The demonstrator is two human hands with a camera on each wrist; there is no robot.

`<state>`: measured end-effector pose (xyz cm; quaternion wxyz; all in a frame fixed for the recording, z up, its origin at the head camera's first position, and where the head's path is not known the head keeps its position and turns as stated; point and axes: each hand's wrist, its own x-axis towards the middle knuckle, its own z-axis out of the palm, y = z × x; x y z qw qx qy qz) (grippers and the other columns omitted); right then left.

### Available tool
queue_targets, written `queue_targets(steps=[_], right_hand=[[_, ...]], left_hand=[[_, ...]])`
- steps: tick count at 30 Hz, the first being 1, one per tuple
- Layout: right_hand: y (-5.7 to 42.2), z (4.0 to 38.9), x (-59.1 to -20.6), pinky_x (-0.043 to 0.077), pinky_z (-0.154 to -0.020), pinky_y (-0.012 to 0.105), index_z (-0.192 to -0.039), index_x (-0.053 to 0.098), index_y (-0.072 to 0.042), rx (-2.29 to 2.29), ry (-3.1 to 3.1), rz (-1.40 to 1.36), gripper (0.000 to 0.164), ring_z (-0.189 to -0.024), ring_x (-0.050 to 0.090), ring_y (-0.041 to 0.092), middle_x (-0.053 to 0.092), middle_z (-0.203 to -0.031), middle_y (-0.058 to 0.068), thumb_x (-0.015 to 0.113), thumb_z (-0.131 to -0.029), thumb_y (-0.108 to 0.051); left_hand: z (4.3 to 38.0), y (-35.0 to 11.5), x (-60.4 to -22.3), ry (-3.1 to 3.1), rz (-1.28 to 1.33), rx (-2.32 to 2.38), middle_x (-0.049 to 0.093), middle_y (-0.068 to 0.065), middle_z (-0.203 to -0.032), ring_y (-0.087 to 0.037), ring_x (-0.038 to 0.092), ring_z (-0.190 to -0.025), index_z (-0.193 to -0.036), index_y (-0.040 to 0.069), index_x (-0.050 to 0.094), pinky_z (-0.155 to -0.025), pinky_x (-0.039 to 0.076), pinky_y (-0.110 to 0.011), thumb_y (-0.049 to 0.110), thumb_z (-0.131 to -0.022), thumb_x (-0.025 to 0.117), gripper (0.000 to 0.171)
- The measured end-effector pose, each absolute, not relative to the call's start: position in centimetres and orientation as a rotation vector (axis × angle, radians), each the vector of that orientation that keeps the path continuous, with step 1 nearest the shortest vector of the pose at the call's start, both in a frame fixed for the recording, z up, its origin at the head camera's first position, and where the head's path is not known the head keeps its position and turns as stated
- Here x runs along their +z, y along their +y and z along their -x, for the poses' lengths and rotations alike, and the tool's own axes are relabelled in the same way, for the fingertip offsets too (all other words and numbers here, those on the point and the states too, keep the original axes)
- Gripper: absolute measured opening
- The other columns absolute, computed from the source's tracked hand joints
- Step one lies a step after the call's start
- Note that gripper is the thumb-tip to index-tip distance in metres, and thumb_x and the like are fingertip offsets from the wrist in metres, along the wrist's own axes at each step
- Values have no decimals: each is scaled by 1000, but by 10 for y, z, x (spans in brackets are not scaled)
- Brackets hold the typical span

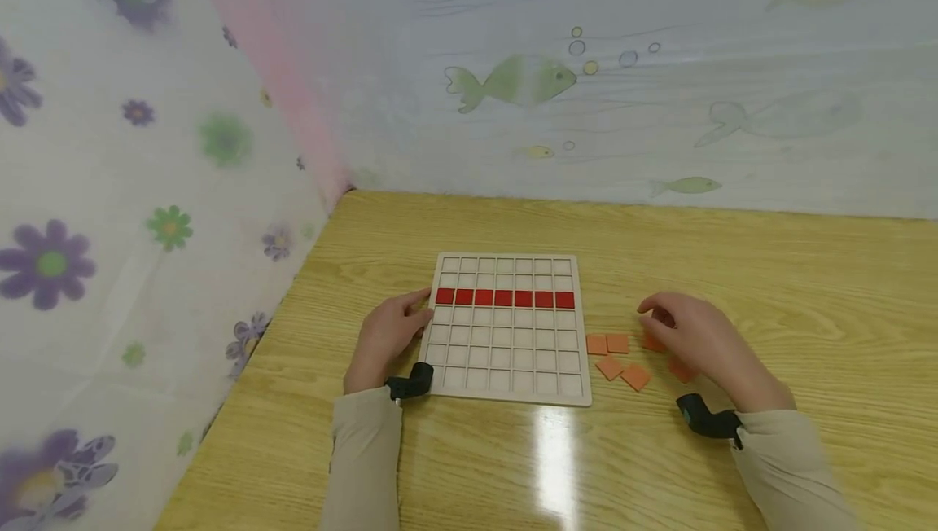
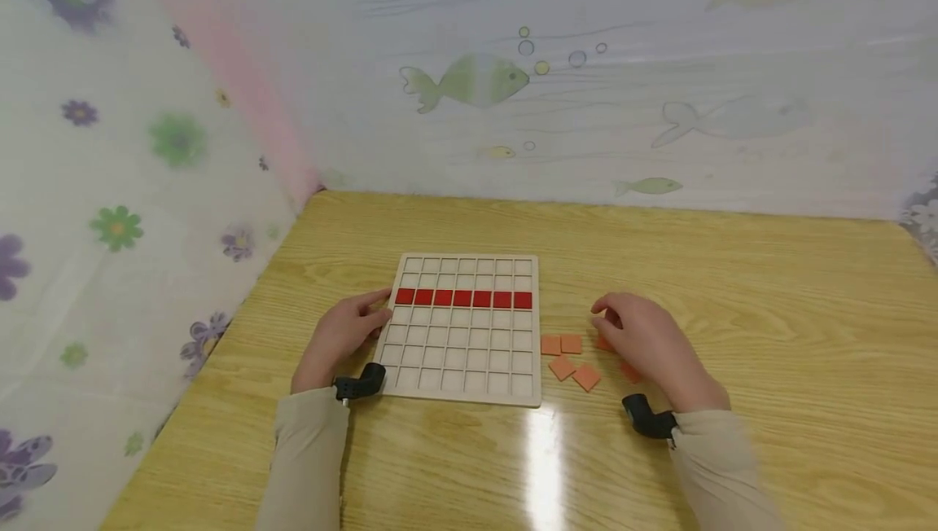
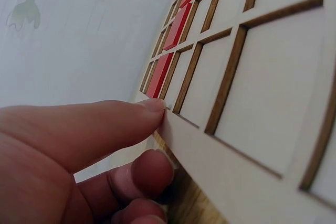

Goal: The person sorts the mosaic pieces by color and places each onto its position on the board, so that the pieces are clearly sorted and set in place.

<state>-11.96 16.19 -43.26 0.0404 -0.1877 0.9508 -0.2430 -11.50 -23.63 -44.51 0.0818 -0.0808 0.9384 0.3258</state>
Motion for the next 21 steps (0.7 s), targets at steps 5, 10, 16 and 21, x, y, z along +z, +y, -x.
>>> queue_targets(steps=[5, 10, 16, 21], right_hand=[[178, 114, -439, 42, -66, 37, -100, 63, -7, -691, 2883, 612, 25, -70, 51, 12, 58, -81, -4, 56, -88, -29], [192, 109, -445, 41, -63, 33, -101, 62, -10, -717, 2818, 633, 32, -69, 50, 6, 54, -77, -9, 56, -86, -38], [204, 105, -446, 41, -63, 27, -105, 61, -10, -772, 2709, 646, 38, -72, 49, 4, 54, -84, -7, 59, -83, -42], [214, 104, -447, 41, -64, 25, -107, 59, -10, -847, 2613, 713, 37, -76, 47, 4, 52, -93, -2, 62, -82, -37]], left_hand=[[116, -237, -446, 2799, 248, 978, 56, 1, -67, -17, 47, -59, -129, 29, 49, -61, 35, -30, 34, -87, 56, 44], [116, -238, -447, 2808, 237, 970, 55, 1, -66, -16, 46, -58, -129, 28, 49, -60, 35, -29, 36, -86, 57, 45], [117, -238, -449, 2816, 229, 955, 54, 2, -67, -15, 47, -59, -128, 27, 50, -60, 35, -29, 37, -84, 59, 46], [117, -237, -449, 2822, 226, 936, 53, 1, -68, -15, 47, -61, -129, 27, 50, -61, 35, -30, 37, -84, 59, 47]])
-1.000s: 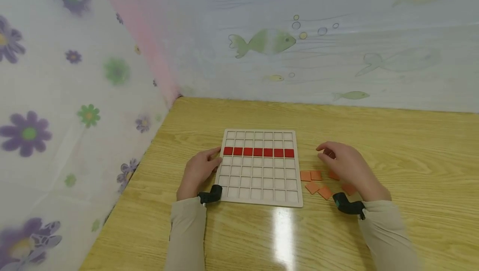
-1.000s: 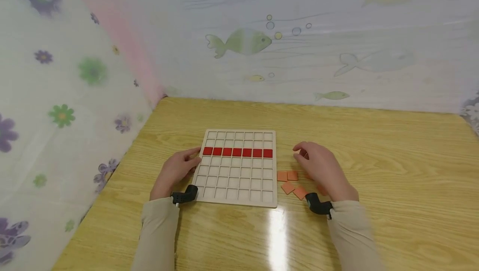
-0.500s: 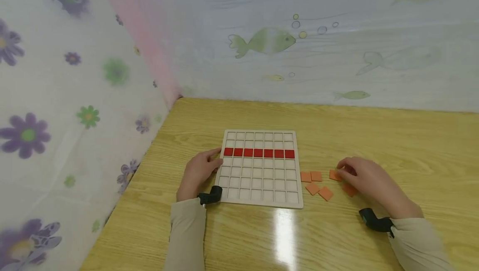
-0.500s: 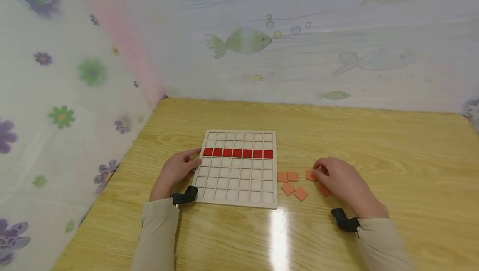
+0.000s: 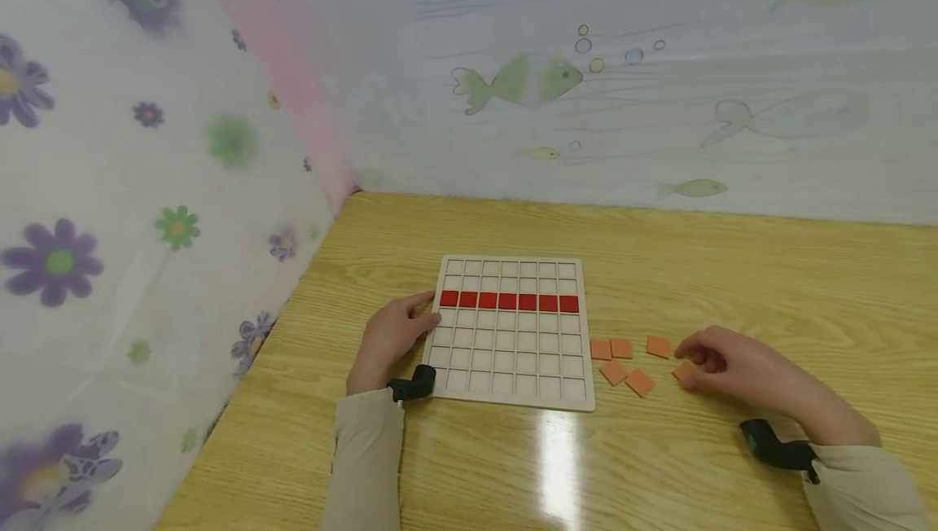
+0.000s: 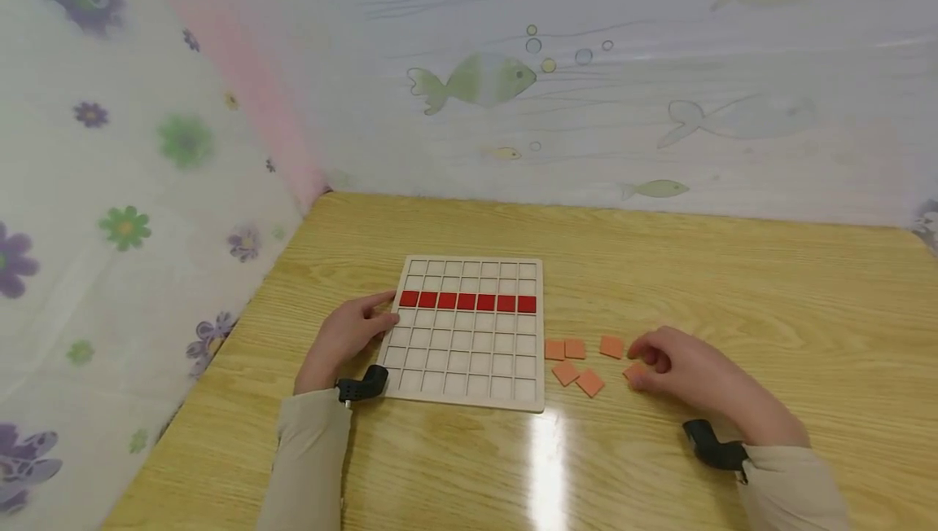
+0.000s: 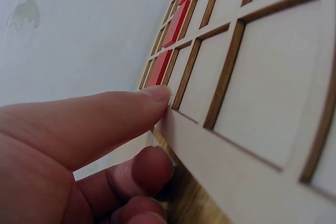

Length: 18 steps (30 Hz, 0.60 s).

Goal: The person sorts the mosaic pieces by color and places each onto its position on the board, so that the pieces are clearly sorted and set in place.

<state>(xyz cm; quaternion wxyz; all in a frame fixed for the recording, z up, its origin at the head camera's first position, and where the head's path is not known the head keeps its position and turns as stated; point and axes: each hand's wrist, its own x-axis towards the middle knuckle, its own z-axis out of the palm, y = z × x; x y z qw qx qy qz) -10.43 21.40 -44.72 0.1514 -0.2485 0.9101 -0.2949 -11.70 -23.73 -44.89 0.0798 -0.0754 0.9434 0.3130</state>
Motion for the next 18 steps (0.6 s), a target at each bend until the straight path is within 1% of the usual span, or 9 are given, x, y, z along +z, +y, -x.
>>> queue_targets(steps=[7, 15, 18], right_hand=[[222, 104, -453, 41, -66, 24, -107, 56, -15, -861, 2533, 784, 34, -80, 45, 3, 48, -100, -2, 64, -80, -34], [221, 106, -456, 40, -64, 23, -102, 55, -16, -866, 2553, 772, 31, -77, 44, 4, 49, -93, -3, 67, -79, -31], [221, 107, -454, 40, -64, 23, -101, 54, -14, -881, 2544, 764, 31, -77, 44, 4, 50, -93, -3, 68, -78, -29]], left_hand=[[117, -236, -448, 2811, 247, 948, 54, 1, -69, -16, 47, -62, -128, 29, 50, -61, 35, -30, 37, -84, 59, 46], [116, -235, -446, 2813, 233, 977, 52, -1, -67, -17, 46, -58, -129, 26, 50, -57, 35, -29, 35, -84, 59, 46], [116, -235, -446, 2826, 234, 953, 51, 0, -67, -16, 45, -60, -129, 27, 50, -58, 34, -29, 36, -84, 59, 46]])
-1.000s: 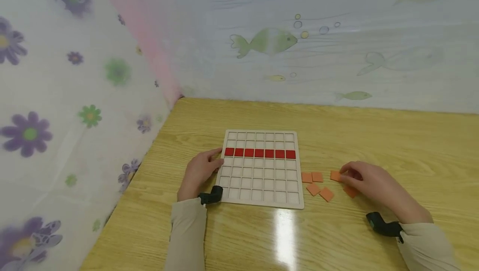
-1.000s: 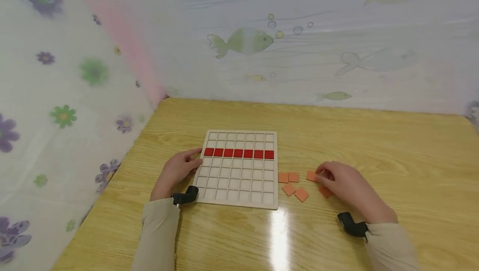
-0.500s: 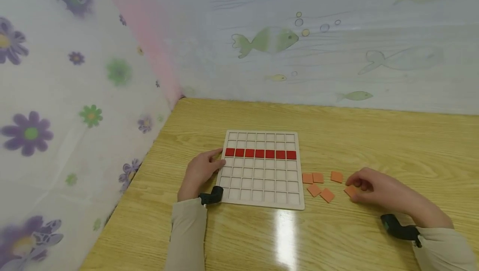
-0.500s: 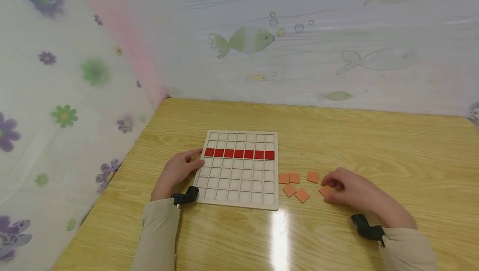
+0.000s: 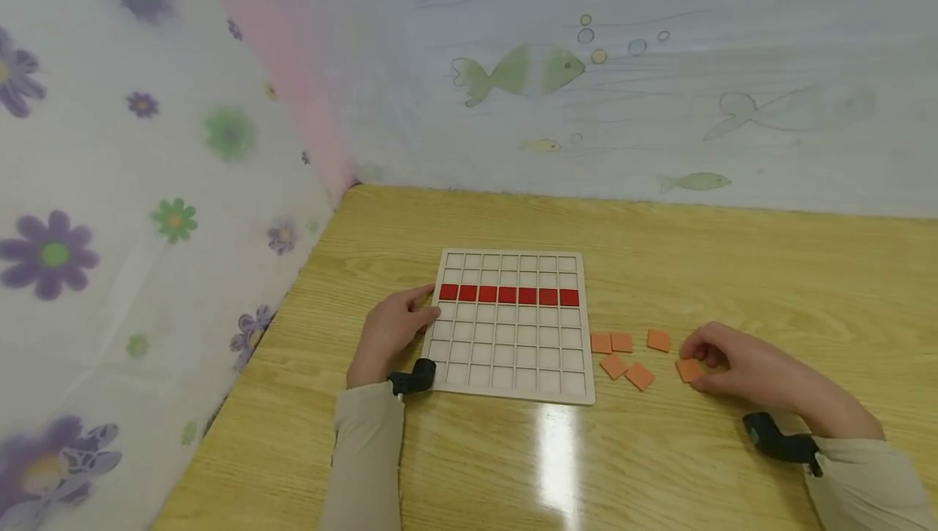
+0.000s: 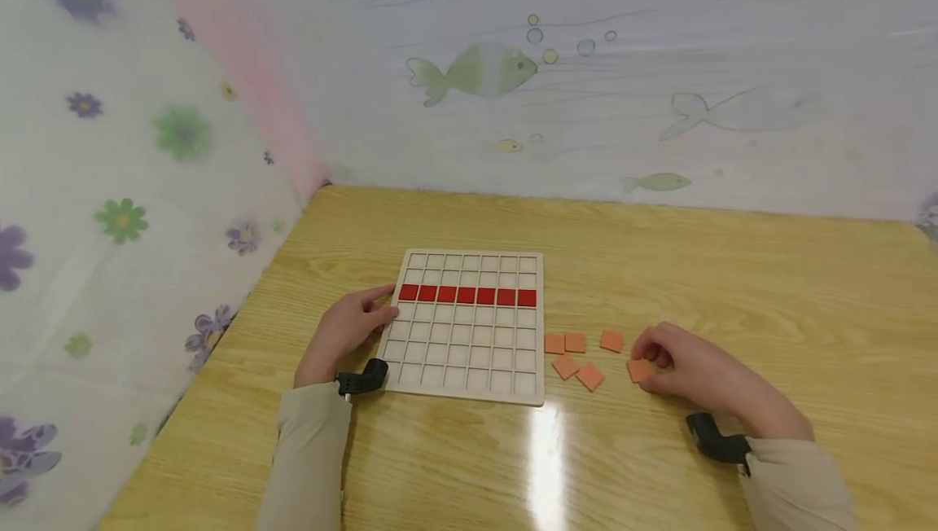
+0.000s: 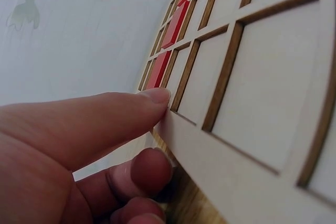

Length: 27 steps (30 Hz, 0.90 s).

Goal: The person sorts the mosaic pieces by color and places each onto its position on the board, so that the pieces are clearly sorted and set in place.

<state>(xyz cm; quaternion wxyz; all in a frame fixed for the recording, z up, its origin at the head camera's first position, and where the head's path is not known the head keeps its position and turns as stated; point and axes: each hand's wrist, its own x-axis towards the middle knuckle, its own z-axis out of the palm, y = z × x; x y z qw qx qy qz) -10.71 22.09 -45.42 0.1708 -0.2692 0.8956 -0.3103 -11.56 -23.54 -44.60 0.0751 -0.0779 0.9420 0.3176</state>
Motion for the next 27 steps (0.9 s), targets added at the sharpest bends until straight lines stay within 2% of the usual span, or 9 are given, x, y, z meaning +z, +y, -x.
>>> queue_targets(steps=[8, 15, 22, 27], right_hand=[[221, 108, -452, 40, -64, 24, -102, 54, -12, -897, 2536, 785, 30, -76, 46, 3, 52, -93, -3, 67, -80, -29], [221, 108, -453, 41, -64, 24, -108, 56, -11, -896, 2557, 789, 29, -76, 46, 2, 51, -95, -3, 61, -84, -28], [219, 107, -454, 40, -61, 24, -103, 57, -13, -917, 2581, 726, 25, -72, 46, 4, 51, -85, -4, 58, -86, -31], [219, 107, -454, 36, -58, 23, -101, 58, -16, -916, 2592, 695, 22, -67, 44, 5, 50, -80, -3, 56, -87, -33]], left_hand=[[116, -237, -445, 2831, 223, 936, 51, 0, -67, -16, 44, -59, -129, 27, 50, -58, 34, -29, 36, -84, 58, 46], [115, -235, -446, 2827, 233, 941, 52, 1, -70, -16, 45, -61, -129, 27, 50, -60, 35, -29, 35, -84, 59, 46], [114, -234, -445, 2838, 224, 952, 54, 2, -70, -16, 46, -62, -128, 26, 51, -62, 35, -29, 34, -84, 59, 45], [114, -235, -446, 2833, 236, 968, 53, 1, -69, -16, 46, -60, -128, 26, 51, -58, 35, -29, 34, -84, 60, 45]])
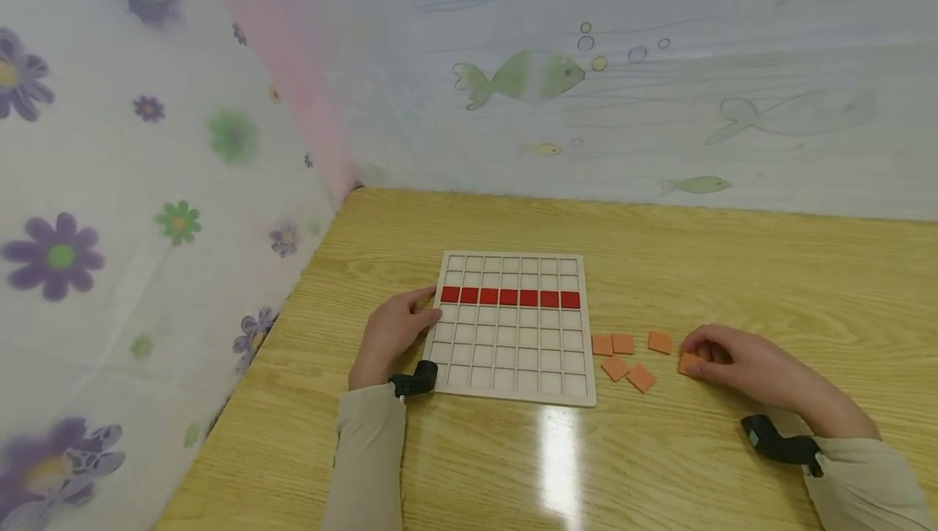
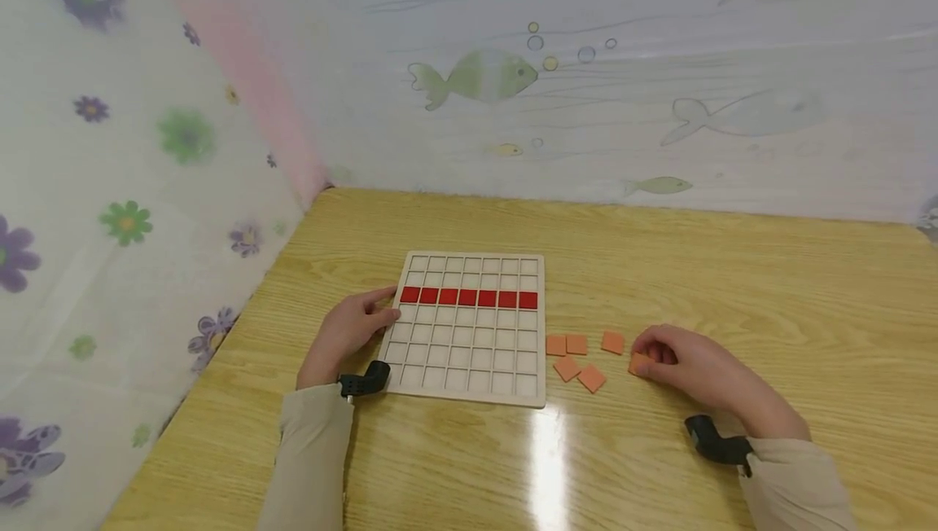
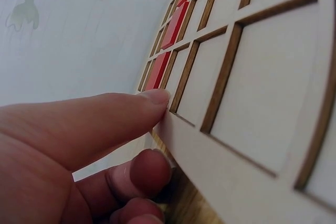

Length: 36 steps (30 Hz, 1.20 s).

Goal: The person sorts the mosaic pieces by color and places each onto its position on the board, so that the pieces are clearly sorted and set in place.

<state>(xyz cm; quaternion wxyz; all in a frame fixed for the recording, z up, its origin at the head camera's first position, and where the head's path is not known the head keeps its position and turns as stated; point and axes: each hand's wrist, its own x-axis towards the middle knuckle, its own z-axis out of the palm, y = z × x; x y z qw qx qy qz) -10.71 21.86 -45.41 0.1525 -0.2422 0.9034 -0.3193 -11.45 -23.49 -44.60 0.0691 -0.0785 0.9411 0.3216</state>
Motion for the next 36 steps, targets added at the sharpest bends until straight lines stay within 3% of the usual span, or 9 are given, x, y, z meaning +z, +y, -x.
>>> queue_targets(steps=[18, 24, 32, 36], right_hand=[[214, 109, -461, 41, -62, 25, -112, 56, -18, -1042, 2632, 611, 26, -73, 54, 6, 59, -86, -5, 50, -91, -32], [204, 107, -460, 44, -56, 28, -113, 55, -11, -1252, 2482, 591, 28, -66, 55, 12, 61, -92, 5, 50, -91, -27], [189, 108, -458, 42, -51, 30, -114, 53, -9, -1368, 2416, 567, 30, -53, 48, 19, 52, -67, 9, 50, -91, -28], [182, 108, -455, 41, -53, 30, -117, 52, -7, -1391, 2411, 580, 32, -55, 49, 19, 52, -68, 9, 48, -92, -27]], left_hand=[[114, -236, -446, 2823, 230, 966, 52, 0, -65, -16, 46, -55, -128, 27, 51, -55, 35, -29, 35, -85, 59, 44], [114, -236, -447, 2837, 212, 936, 52, 0, -64, -16, 46, -53, -129, 27, 50, -53, 35, -29, 34, -87, 56, 43], [116, -238, -449, 2828, 218, 956, 54, 1, -63, -16, 47, -52, -128, 29, 50, -52, 36, -29, 33, -88, 55, 41], [117, -239, -449, 2831, 211, 968, 55, 2, -63, -15, 48, -52, -128, 28, 50, -54, 37, -29, 33, -88, 55, 41]])
